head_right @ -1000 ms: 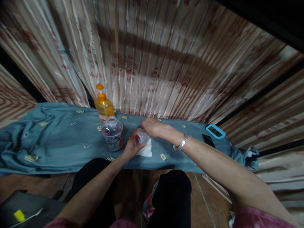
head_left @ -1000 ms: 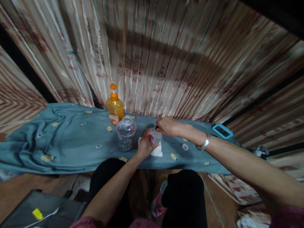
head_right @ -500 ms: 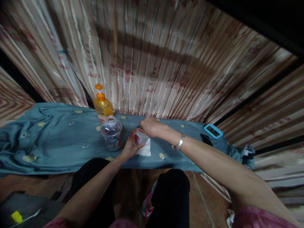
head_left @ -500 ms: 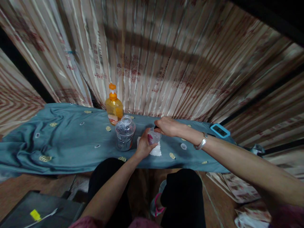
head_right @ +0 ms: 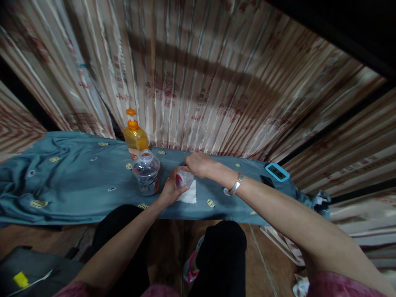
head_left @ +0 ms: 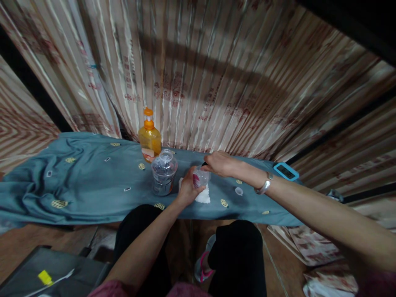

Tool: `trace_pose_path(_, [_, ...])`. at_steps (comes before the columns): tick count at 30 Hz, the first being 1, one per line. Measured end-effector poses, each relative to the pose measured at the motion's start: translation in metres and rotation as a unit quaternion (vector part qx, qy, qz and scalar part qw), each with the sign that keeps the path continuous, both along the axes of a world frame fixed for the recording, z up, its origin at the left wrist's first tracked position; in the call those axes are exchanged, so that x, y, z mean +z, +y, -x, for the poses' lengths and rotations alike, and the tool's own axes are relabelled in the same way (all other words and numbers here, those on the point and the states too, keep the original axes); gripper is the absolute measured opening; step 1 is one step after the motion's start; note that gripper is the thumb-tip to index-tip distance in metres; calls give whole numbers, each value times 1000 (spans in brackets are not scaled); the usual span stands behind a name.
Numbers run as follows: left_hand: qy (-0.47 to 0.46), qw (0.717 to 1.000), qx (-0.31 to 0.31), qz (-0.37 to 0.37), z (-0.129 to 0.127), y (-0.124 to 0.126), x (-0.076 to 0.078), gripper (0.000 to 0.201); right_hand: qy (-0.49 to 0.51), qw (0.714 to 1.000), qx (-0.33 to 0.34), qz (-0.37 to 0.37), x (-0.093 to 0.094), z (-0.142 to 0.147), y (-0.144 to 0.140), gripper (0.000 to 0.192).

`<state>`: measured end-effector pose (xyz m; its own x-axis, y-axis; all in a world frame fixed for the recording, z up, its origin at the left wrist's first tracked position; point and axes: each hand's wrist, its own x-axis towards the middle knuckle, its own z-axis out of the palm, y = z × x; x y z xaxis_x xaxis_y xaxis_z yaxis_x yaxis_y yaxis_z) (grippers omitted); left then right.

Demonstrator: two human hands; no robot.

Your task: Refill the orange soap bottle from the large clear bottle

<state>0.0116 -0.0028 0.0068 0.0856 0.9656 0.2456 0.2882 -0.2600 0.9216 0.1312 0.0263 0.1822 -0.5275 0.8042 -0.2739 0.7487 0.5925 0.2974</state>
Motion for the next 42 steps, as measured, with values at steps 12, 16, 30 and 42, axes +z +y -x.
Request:
trace_pose_path(12, [-13, 1000, 6, -18, -1, 3, -6, 76, 22, 996, 71, 48, 11, -3, 1, 24])
trace_pose_path(16, [-17, 1000, 0, -26, -1, 2, -5, 75, 19, 996, 70, 57, 6, -1, 4, 25])
trace_pose_path(30, [-11, 1000, 5, -26, -1, 2, -6, 72, -4, 1000, 5, 3, 4, 4, 3, 40])
trace_pose_path(42, [-23, 1000, 4, -14, -1, 2, -3, 75, 16, 999, 24, 32, 5, 5, 2, 39])
